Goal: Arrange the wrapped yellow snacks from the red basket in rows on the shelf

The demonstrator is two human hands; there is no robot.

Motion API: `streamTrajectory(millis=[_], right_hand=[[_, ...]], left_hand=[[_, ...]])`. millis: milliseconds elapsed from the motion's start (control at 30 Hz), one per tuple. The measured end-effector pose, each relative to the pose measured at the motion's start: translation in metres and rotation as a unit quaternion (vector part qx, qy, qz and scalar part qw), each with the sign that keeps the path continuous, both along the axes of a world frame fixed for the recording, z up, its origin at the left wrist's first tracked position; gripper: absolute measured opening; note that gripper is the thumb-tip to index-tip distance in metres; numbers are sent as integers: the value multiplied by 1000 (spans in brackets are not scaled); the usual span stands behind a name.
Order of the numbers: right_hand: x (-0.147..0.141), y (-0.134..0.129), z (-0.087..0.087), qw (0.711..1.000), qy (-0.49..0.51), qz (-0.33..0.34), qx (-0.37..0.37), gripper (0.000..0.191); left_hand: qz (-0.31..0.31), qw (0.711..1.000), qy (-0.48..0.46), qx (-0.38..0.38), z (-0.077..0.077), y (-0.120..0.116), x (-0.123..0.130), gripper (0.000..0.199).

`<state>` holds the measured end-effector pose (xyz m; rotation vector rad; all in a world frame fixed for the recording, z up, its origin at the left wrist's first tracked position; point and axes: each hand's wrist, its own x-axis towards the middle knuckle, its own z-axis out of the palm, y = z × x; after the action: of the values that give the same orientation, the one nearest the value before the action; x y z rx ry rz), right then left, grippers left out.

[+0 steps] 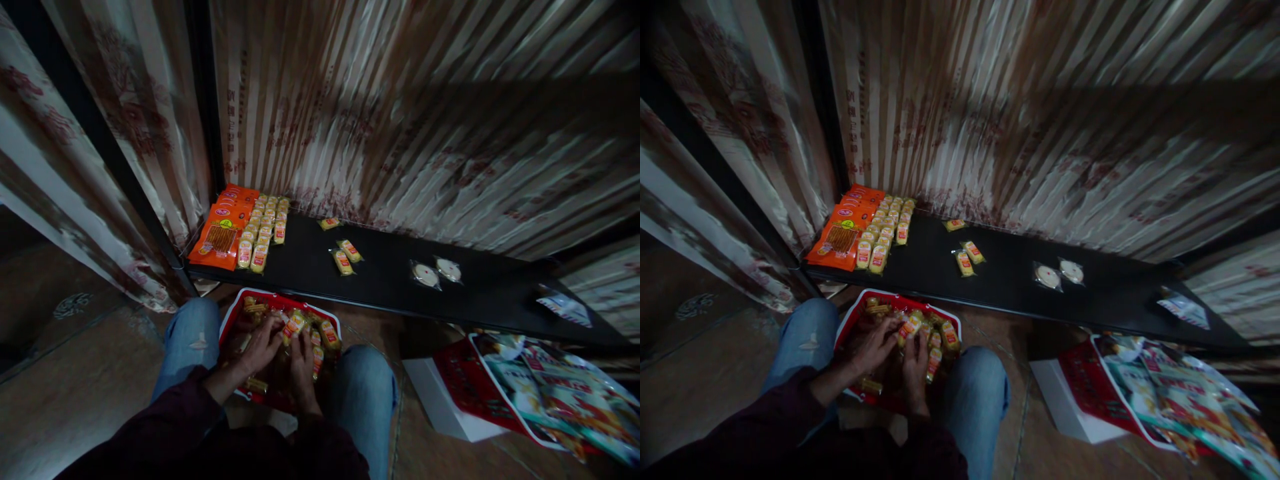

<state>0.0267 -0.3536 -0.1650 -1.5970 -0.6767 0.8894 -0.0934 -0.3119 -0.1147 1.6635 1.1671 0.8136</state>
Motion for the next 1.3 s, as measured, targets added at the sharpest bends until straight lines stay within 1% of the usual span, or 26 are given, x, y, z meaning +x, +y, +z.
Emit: streamTrajectory(millis=[100, 167, 300, 400, 567, 700, 800, 1033, 1133, 1300], right_hand=[[-2, 2, 0, 1000, -1, -10, 2, 57], [-3, 4, 2, 1000, 9, 7, 28, 53], [-7, 8, 10, 997, 18, 14, 67, 40], [-8, 9, 18, 996, 20, 31, 83, 35], [-11, 6, 30, 993, 37, 62, 92, 42], [-11, 7, 37, 993, 11, 76, 86, 48], [-11, 11, 43, 994, -6, 77, 76, 52], [-9, 30, 62, 994, -5, 81, 66, 53], [-7, 45, 68, 993, -22, 92, 67, 51], [-4, 75, 75, 993, -41, 89, 68, 50]], left_hand=[[7, 1000, 17, -22, 1, -1, 2, 21], [19, 999, 18, -26, 3, -1, 2, 21], [34, 999, 13, -23, 6, 2, 1, 17], [36, 999, 13, -25, 5, 4, 0, 16], [38, 999, 11, -7, 2, 4, 1, 17], [30, 999, 3, 9, 8, 4, 1, 18], [39, 999, -9, 8, 12, 5, 3, 21], [76, 996, -27, 49, 18, 15, 7, 27], [89, 993, -25, 79, 24, 25, 10, 27], [137, 980, 9, 144, 32, 45, 16, 31]])
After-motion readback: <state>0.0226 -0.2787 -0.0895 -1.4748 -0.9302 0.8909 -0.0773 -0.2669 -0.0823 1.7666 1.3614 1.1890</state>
